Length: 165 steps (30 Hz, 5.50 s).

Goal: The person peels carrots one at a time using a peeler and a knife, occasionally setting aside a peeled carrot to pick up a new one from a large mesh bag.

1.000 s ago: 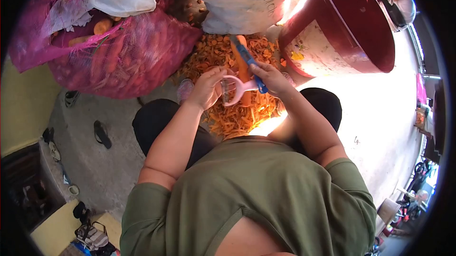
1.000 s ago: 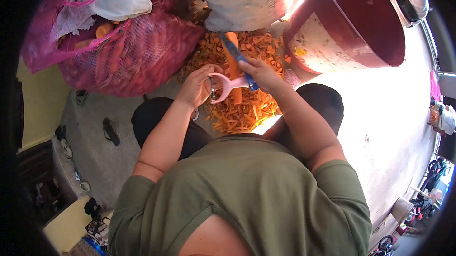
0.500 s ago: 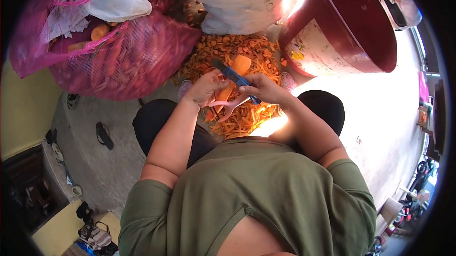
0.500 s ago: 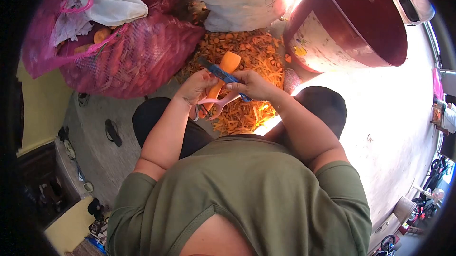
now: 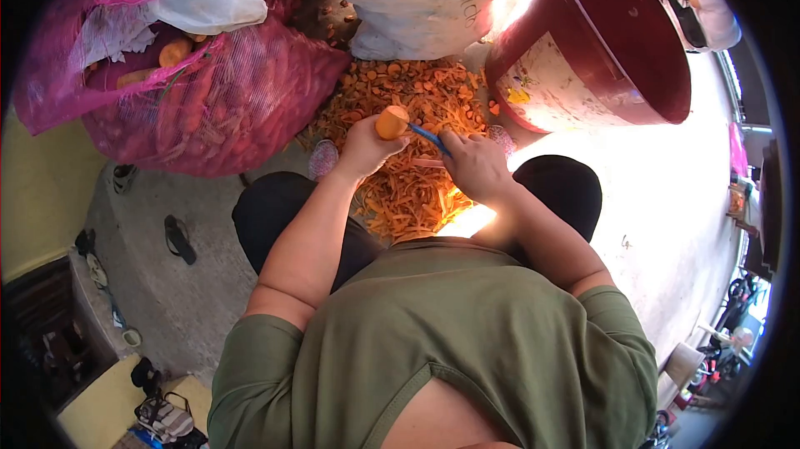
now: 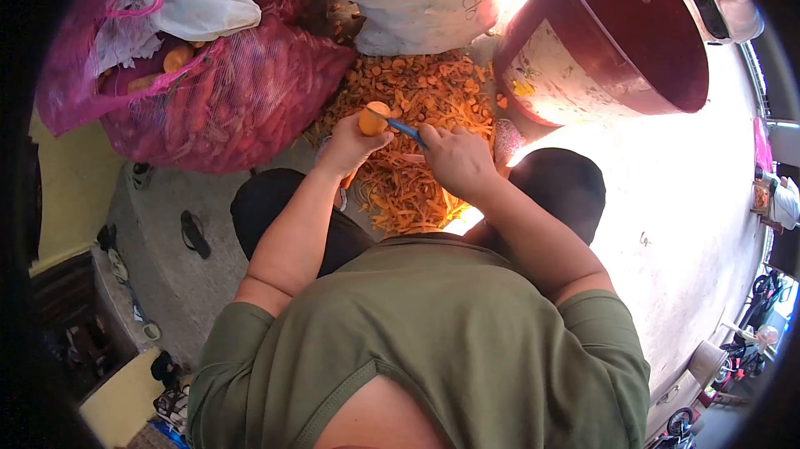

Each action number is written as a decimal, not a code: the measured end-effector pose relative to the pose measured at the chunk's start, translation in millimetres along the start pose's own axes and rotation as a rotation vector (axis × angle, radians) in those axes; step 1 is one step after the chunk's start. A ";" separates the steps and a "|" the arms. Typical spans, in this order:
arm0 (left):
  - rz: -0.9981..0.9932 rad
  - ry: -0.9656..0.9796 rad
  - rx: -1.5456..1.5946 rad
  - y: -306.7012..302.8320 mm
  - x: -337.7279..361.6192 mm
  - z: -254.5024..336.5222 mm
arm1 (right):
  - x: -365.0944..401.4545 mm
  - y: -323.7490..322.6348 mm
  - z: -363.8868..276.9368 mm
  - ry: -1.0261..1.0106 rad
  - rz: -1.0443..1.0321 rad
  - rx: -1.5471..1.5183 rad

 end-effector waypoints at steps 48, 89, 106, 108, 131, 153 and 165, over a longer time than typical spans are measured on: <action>0.048 -0.078 -0.773 -4.1 11.1 16.4 | -15.1 38.1 20.9 0.165 -0.156 0.076; -0.484 -0.268 -0.076 35.1 27.9 -19.9 | -31.9 -15.3 153.2 0.776 0.513 -0.536; -0.400 -0.321 0.130 29.0 22.0 -19.0 | -28.1 -29.8 157.9 0.778 0.653 -0.546; -0.341 -0.289 0.218 25.5 20.4 -13.1 | -27.7 -33.0 141.2 0.680 0.665 -0.665; -0.481 -0.248 0.206 33.3 26.6 -22.7 | -28.8 -32.1 140.2 0.613 0.760 -0.480; -0.504 -0.344 0.283 35.7 33.7 -9.1 | -46.0 16.1 120.8 0.598 0.443 -0.498; -0.526 -0.305 0.345 35.9 39.8 -3.6 | -39.1 -0.4 131.1 0.690 0.578 -0.695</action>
Point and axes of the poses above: each hand's wrist, its own x-axis away from the middle knuckle, its own y-axis out of the palm, z = x × y, the point moved 7 cm from there along -x, towards the middle knuckle, and after that the axes turned 6 degrees about -x, right-handed, at the moved point
